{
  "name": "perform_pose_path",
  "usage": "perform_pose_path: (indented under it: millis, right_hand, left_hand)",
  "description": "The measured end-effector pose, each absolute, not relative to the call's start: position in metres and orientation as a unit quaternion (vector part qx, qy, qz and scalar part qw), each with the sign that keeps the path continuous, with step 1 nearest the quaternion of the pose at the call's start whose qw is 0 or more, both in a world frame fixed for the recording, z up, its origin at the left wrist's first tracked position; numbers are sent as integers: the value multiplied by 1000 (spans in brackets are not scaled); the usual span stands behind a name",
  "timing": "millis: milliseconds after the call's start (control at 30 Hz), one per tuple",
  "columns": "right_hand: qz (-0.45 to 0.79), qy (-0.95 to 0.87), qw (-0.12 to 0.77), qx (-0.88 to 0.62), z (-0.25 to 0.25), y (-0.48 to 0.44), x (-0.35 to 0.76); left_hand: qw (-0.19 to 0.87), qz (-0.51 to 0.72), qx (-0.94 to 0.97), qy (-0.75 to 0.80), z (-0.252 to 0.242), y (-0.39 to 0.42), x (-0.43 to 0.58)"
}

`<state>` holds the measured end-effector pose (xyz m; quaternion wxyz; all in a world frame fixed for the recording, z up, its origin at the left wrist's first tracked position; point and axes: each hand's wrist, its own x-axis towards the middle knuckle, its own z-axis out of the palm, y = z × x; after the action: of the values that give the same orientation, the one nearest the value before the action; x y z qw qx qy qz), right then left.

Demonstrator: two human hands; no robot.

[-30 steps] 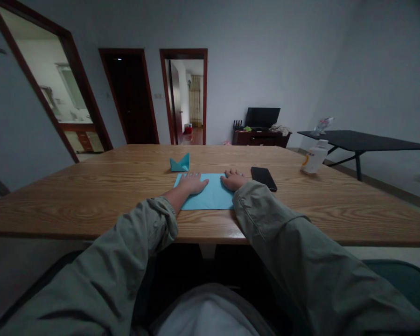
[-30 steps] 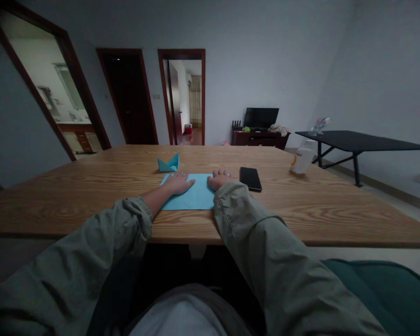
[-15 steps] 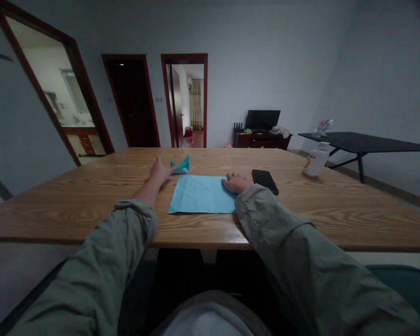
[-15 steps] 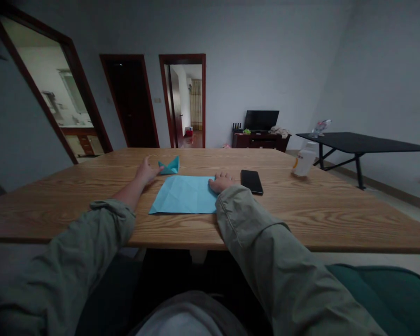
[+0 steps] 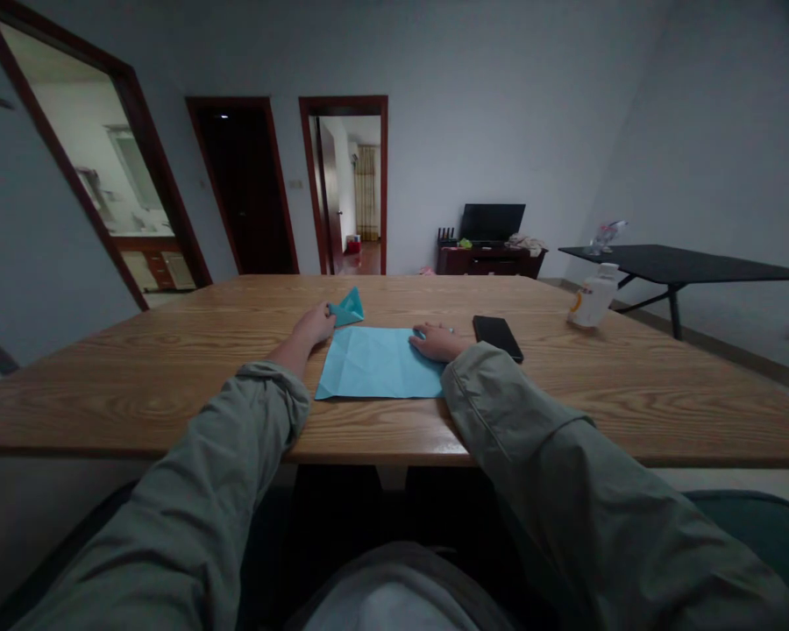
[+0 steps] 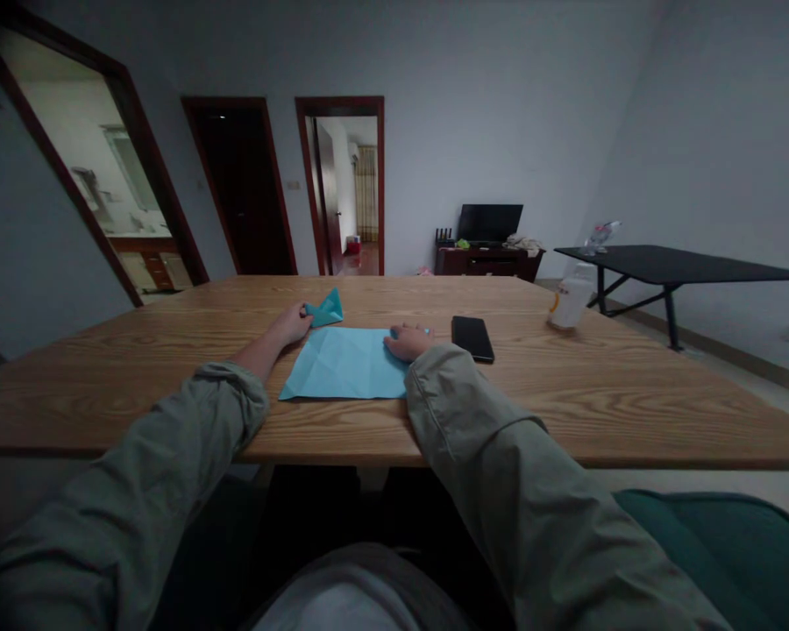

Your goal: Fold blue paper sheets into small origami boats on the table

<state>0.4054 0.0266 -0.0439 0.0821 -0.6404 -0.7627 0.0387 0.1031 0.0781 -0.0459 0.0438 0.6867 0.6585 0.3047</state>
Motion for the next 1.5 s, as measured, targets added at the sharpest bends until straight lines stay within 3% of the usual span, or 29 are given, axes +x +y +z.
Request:
perform_pose_path:
  millis: [300, 567, 700, 867, 1100, 1367, 1500]
  right_hand:
    - [36, -767, 102, -633, -41, 24, 406]
    - [10, -758, 321, -568, -19, 19, 408]
    - [54, -775, 364, -514, -10, 7, 403]
    - [143, -785, 397, -455, -5, -4, 394]
    - [231, -746, 482, -397, -8, 3, 389]
    - [360, -706, 480, -375, -7, 1, 384]
    - [347, -713, 473, -384, -11, 4, 383]
  left_hand:
    - [-13, 293, 704, 647, -34, 61, 101]
    - [-8, 332, 755, 565, 3, 29, 132]
    - [1, 325, 800, 504, 11, 13, 154]
    - [83, 370, 811, 445, 12, 6, 167]
    - [367, 499, 696, 363, 5, 10, 177]
    - [354, 471, 719, 369, 4, 10, 179]
    - [360, 470, 718, 367, 2, 11, 180]
